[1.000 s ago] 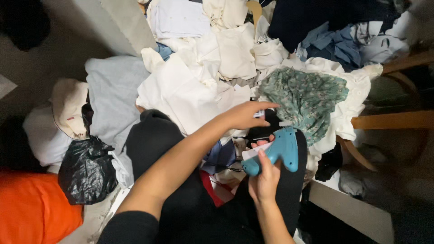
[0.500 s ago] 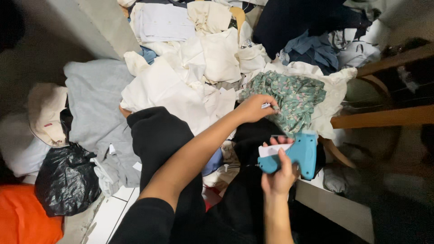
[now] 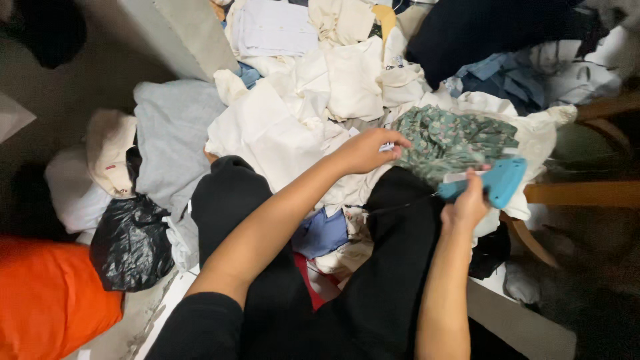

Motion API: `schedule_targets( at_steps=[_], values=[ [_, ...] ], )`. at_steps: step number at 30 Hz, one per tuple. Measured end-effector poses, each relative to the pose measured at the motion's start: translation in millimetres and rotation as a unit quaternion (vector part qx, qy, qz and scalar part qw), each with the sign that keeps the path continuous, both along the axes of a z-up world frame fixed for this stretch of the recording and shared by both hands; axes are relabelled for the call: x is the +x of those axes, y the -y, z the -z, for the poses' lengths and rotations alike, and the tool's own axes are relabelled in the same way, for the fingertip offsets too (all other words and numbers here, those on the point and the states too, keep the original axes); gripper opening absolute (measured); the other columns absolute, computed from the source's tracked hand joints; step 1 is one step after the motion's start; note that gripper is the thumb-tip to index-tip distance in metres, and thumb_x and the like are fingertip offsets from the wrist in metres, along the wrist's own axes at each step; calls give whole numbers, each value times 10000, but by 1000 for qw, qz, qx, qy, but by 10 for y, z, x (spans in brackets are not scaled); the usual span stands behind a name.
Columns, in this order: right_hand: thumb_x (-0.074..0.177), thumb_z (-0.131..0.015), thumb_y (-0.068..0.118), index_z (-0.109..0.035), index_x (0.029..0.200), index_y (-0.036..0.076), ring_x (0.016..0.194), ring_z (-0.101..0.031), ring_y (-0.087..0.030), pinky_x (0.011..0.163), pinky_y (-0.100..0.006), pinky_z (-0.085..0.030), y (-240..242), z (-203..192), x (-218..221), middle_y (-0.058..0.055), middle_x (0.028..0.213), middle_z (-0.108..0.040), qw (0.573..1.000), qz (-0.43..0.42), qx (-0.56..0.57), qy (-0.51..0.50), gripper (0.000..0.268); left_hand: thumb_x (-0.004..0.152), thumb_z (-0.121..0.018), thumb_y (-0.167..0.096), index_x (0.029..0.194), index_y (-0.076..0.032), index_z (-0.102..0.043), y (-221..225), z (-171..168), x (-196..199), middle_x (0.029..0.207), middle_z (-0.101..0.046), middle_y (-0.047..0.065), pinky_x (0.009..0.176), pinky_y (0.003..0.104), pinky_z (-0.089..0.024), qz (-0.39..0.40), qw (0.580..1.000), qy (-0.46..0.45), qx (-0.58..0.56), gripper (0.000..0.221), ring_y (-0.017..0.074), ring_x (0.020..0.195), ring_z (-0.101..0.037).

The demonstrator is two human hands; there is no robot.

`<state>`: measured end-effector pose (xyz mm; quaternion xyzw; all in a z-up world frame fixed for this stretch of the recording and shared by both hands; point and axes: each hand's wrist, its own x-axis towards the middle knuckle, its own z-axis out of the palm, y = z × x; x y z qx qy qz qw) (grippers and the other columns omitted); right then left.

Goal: The person attaches price tags to various items of clothing using a tagging gun while sitting on the floor.

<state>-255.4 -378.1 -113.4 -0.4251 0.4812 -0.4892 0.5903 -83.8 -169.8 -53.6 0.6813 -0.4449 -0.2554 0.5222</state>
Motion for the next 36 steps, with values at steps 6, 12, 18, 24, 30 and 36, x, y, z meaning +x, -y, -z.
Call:
schedule_targets(
  at_steps=[6, 12, 18, 24, 30, 36],
  values=[
    [903, -882, 190, -629, 1307, -19, 1193, -631, -267, 972, -467, -502, -850, -122, -121, -190, 1253, -649, 986, -130, -62, -81, 520, 932, -705, -165, 1196, -171, -729, -638, -576, 472, 938, -757, 72, 940, 451, -550, -205, 972, -14, -113, 265, 275, 990, -710],
    [952, -728, 144, -569, 1140, 102, 930, -639, -125, 875, -269, -507, -2155, 143, 207, -43, 1023, -658, 877, -459, -110, -88, 249, 987, -649, -230, 1169, -167, -716, -1156, -921, 763, 1016, -652, -55, 1094, 290, -432, -341, 909, -108, -215, 204, 99, 1097, -615],
    [866, -812, 309, -525, 1267, 18, 1143, -605, -384, 987, -431, -453, -2302, 885, 993, -212, 1194, -599, 777, -487, -328, -230, 573, 990, -646, -300, 1174, -213, -718, -1603, -1130, 807, 983, -586, -51, 695, 222, -456, -396, 877, -128, -240, 217, 71, 810, -513],
    [817, -826, 420, -484, 1137, 138, 957, -631, -261, 855, -383, -484, -2035, 1711, 975, -98, 1011, -648, 755, -523, -122, -375, 547, 981, -643, -339, 1158, -187, -719, -1983, -1209, 887, 1090, -687, -67, 1005, 237, -467, -453, 838, -127, -276, 246, 52, 1056, -612],
    [623, -875, 184, -694, 1233, -14, 1000, -698, -196, 848, -323, -618, -2266, 1273, 664, -71, 1191, -736, 900, -325, 148, -248, 666, 978, -632, -327, 1174, -175, -715, -2132, -1194, 882, 1094, -728, -43, 1032, 255, -478, -458, 844, -99, -260, 261, 71, 1085, -636],
    [770, -705, -15, -678, 1039, 151, 999, -691, -193, 988, -328, -551, -2098, 151, 886, -20, 1057, -726, 878, -391, 272, 50, 318, 919, -688, -288, 1030, -180, -689, -2205, -1312, 591, 1098, -731, -4, 793, 309, -505, -259, 963, -20, 64, 155, 145, 965, -678]
  ],
)
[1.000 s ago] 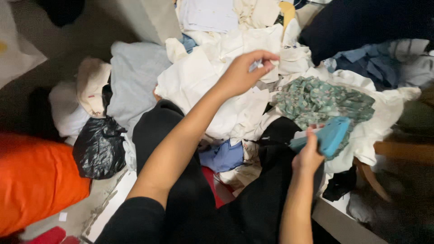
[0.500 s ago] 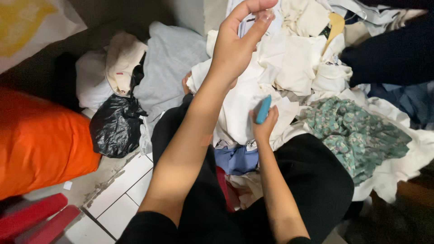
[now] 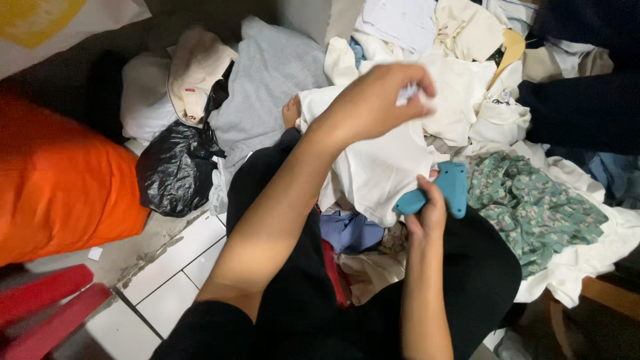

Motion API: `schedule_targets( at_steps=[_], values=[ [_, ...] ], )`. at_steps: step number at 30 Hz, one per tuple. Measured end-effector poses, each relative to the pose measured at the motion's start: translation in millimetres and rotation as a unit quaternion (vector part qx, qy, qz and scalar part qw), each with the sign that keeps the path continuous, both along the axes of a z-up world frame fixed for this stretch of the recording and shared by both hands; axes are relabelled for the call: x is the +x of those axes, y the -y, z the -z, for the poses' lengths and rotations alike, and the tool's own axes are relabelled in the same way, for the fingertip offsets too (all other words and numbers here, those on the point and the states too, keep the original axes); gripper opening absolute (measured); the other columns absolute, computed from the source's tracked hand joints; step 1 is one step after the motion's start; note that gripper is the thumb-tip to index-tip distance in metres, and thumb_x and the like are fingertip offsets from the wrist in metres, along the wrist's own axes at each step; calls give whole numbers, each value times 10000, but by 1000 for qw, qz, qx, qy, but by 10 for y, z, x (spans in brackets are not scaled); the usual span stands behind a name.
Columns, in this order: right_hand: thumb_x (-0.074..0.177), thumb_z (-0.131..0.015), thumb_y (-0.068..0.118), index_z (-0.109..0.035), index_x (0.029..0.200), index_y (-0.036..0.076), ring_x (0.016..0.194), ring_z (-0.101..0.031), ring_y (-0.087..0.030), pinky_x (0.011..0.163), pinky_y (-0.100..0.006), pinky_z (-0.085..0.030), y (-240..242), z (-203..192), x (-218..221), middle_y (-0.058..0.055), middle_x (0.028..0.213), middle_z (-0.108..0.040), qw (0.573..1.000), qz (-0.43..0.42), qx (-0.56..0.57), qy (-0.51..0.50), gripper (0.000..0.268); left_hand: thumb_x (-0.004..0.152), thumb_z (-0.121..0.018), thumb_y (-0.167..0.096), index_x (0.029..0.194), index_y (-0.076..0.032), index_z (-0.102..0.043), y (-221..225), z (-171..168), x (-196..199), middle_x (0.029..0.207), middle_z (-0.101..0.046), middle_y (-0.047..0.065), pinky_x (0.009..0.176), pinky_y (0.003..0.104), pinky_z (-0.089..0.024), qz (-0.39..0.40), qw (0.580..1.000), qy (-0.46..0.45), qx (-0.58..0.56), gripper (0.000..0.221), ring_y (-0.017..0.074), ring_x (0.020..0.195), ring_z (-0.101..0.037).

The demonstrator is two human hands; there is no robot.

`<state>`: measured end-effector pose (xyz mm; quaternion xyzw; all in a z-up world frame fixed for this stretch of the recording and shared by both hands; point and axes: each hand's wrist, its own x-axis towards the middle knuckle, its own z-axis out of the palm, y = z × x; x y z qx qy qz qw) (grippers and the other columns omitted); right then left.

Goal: The person attaches price tags to various items of clothing using a tagging gun while sitting on the floor.

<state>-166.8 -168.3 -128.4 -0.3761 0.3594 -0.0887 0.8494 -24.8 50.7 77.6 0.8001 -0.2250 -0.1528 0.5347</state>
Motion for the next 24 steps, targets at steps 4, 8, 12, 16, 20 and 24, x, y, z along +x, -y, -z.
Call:
schedule_targets(
  at_steps=[4, 8, 12, 16, 20, 24],
  values=[
    [808, -735, 68, -662, 1171, 33, 1136, -707, -299, 1047, -483, -515, 27, -728, 253, -133, 1151, -724, 996, -22, 90, -12, 371, 738, -867, -363, 1069, -174, -765, 147, 478, -234, 993, -767, 143, 835, 553, -574, 117, 962, 15, 244, 395, 406, 1002, -735],
    [820, -711, 52, -647, 1227, 31, 1158, -705, -309, 1093, -506, -523, -116, -1163, 374, -151, 1216, -715, 992, -34, 88, 79, 413, 729, -788, -386, 1134, -116, -656, 296, 725, -425, 1046, -730, 188, 877, 608, -542, 131, 967, 32, 217, 505, 435, 1042, -709],
    [867, -702, 96, -610, 1260, 48, 1254, -663, -367, 1157, -622, -464, 316, -975, 480, -182, 1295, -689, 984, -104, 40, 136, 406, 927, -620, -176, 1225, -41, -685, -53, 510, -364, 1197, -698, 305, 1011, 623, -484, 115, 993, -16, 20, 334, 523, 1202, -609],
    [926, -649, 112, -606, 1121, 198, 1277, -672, -281, 1162, -544, -519, 280, -1460, 291, -78, 1181, -737, 967, -173, -10, 184, 217, 1011, -531, -357, 1362, -28, -624, -419, 222, -288, 1367, -627, 287, 1136, 579, -389, 37, 992, -113, 30, 490, 466, 1342, -543],
    [940, -667, 156, -511, 1110, 194, 1307, -641, -261, 1111, -518, -517, 457, -1209, 172, -86, 1335, -670, 960, -209, -156, 102, 234, 1009, -584, -329, 1303, -47, -617, -739, 848, -93, 1184, -668, 273, 993, 552, -517, -116, 968, -6, 223, 408, 449, 1189, -640],
    [913, -766, 141, -585, 1156, 67, 1218, -676, -263, 1006, -401, -547, 635, -660, 13, -154, 1290, -681, 930, -238, -275, 57, 312, 994, -595, -283, 1393, -71, -559, -870, 840, -169, 1257, -633, 285, 1053, 560, -481, -141, 974, -34, 174, 454, 466, 1267, -589]
  ],
)
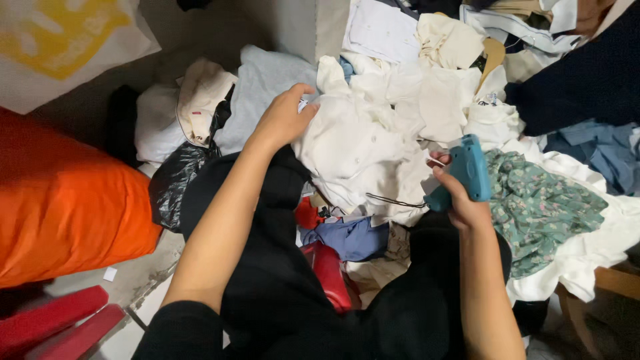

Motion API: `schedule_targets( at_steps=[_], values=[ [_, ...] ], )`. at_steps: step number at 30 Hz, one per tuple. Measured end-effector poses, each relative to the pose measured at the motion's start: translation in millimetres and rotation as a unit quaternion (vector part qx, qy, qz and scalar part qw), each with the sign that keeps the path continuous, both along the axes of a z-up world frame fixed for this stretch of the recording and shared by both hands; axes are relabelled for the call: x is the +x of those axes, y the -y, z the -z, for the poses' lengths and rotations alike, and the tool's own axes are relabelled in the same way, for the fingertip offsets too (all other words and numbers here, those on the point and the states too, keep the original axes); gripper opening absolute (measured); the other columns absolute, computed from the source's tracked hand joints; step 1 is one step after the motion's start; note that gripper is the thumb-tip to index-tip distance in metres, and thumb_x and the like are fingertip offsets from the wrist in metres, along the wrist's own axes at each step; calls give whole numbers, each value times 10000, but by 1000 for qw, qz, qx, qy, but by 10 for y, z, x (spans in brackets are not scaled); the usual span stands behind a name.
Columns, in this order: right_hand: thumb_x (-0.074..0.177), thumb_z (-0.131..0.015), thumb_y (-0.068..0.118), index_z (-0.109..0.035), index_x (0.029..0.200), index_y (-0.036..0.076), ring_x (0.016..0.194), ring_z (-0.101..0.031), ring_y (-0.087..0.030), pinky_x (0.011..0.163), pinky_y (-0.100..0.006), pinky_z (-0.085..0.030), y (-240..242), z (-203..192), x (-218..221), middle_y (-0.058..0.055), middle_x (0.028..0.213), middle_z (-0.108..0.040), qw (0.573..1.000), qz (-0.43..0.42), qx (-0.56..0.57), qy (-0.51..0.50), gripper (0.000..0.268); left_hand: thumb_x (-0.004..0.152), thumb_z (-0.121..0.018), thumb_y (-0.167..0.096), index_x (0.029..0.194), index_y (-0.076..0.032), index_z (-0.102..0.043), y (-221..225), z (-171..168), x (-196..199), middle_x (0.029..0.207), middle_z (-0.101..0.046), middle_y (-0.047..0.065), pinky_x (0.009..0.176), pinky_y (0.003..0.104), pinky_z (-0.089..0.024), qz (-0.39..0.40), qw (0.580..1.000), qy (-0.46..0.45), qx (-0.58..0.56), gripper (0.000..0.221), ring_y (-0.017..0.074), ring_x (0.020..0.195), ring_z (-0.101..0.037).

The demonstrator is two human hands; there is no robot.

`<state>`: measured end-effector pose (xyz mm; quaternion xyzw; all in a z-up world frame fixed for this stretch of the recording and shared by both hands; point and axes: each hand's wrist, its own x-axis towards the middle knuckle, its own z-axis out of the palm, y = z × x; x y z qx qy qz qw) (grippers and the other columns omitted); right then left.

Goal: The person attaches price tags to various items of clothing using a tagging gun while sitting on the floor.

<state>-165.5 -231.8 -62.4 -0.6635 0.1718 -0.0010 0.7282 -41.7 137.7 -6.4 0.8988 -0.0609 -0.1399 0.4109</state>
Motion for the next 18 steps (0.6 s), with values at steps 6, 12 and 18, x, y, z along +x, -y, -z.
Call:
schedule_targets(
  at_steps=[6, 12, 18],
  values=[
    [897, -831, 181, -667, 1170, 50, 1126, -661, -217, 964, -392, -534, 28, 635, 60, -129, 1202, -712, 998, -11, -67, -8, 344, 961, -526, -230, 1415, -130, -558, 129, 474, 193, 1175, -691, 200, 979, 491, -528, 7, 996, -56, -72, 465, 349, 1143, -677],
    [898, -810, 273, -564, 1321, -31, 1125, -659, -376, 968, -530, -458, -117, 531, 420, -195, 1183, -715, 961, -65, -266, 36, 576, 869, -485, -19, 1459, -19, -495, 341, 123, 126, 1177, -704, 197, 958, 463, -528, 49, 992, -39, -106, 589, 387, 1120, -669],
    [904, -821, 203, -694, 1142, 110, 870, -525, -173, 836, -374, -413, -174, 1236, 978, -13, 911, -573, 983, 122, -136, 20, 285, 992, -600, -203, 1289, -81, -672, 467, 1145, 648, 1140, -674, 203, 971, 488, -538, 38, 997, 46, 43, 329, 402, 1122, -676]
  ],
)
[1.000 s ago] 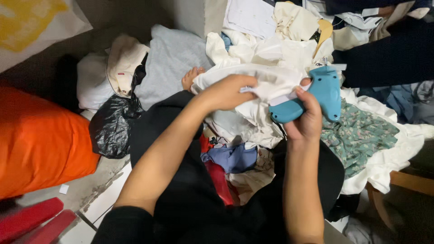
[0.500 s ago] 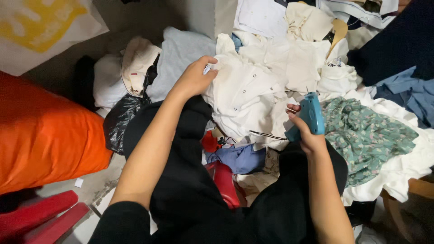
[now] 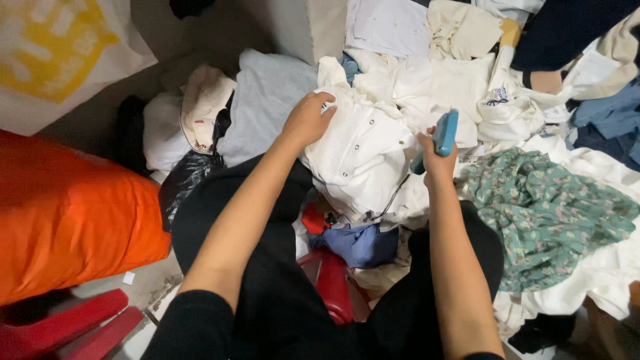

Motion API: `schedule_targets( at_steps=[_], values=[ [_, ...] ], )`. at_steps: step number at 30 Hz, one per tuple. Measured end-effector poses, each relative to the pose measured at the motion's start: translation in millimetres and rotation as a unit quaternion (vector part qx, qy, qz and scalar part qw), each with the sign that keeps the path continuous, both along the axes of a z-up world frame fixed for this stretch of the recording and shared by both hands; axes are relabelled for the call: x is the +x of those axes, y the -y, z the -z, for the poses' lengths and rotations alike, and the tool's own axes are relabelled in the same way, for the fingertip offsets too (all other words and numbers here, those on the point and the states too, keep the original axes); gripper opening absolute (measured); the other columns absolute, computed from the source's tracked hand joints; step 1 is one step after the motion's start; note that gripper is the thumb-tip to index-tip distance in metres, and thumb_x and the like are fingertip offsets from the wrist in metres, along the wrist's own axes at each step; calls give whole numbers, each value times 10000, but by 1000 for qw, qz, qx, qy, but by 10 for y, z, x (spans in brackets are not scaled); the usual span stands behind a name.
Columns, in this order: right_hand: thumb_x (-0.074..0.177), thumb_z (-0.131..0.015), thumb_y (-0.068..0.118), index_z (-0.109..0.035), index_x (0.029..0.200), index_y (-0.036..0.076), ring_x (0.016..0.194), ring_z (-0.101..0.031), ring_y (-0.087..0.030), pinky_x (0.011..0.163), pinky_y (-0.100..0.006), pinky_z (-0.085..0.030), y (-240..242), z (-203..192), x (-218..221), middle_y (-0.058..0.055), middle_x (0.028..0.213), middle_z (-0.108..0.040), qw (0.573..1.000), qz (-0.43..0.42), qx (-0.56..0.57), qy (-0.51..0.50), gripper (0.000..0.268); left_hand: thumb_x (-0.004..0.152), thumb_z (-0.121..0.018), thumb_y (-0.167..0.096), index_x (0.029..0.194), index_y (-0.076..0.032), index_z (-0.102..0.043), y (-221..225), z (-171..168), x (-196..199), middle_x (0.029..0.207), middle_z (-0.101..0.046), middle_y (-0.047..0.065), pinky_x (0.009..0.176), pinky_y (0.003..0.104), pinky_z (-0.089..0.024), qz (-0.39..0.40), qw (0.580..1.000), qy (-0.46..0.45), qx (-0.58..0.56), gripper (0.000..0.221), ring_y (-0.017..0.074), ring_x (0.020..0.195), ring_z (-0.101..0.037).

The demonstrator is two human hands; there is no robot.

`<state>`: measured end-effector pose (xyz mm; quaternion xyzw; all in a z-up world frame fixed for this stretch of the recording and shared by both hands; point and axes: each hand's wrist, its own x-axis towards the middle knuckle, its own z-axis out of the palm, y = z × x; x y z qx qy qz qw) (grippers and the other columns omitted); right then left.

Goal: The person attaches price tags to various items of clothing using a tagging gun while sitting on the floor.

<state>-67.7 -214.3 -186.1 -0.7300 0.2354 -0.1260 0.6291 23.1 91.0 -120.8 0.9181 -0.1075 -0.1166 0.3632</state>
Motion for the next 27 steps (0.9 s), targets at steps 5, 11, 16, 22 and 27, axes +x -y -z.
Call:
schedule_targets(
  at_steps=[5, 11, 16, 22, 27],
  values=[
    [909, -836, 216, -676, 1138, 131, 856, -596, -204, 821, -394, -459, 204, 457, 87, -37, 916, -625, 995, 1, -51, -91, 293, 1005, -632, -272, 1310, -139, -667, 210, 239, 286, 1189, -655, 186, 984, 483, -547, -41, 999, -13, 23, 335, 380, 1162, -670],
    [830, -761, 133, -642, 1144, 79, 1033, -660, -430, 906, -524, -495, 132, 928, 97, -200, 1004, -662, 977, -122, -141, -104, 339, 997, -610, -458, 1554, -85, -426, 151, 931, 466, 1480, -549, 226, 1159, 566, -411, -84, 983, -133, 94, 696, 370, 1417, -508],
    [827, -766, 135, -633, 1129, 81, 1041, -656, -446, 923, -534, -493, 208, 499, -61, -207, 1016, -673, 984, -74, -143, -73, 334, 860, -705, -388, 1147, -119, -711, -241, 1273, 293, 1134, -720, 157, 1023, 504, -510, -110, 980, -157, 60, 393, 364, 1208, -651],
    [847, -738, -74, -559, 1056, 43, 895, -634, -249, 864, -404, -508, 894, -702, -141, -131, 930, -599, 970, -4, -178, 166, 298, 813, -838, -247, 1002, -169, -719, -496, 91, 636, 783, -642, 14, 674, 275, -527, -150, 970, 39, -187, 237, 154, 733, -621],
    [882, -697, 5, -541, 1052, 73, 866, -482, -146, 758, -299, -426, 1277, -1717, -350, -30, 972, -522, 959, 76, -191, 194, 240, 869, -718, -93, 865, -164, -689, -493, -1569, 251, 794, -626, -90, 665, 211, -418, -73, 964, 114, -230, 77, 22, 728, -517]
  ],
)
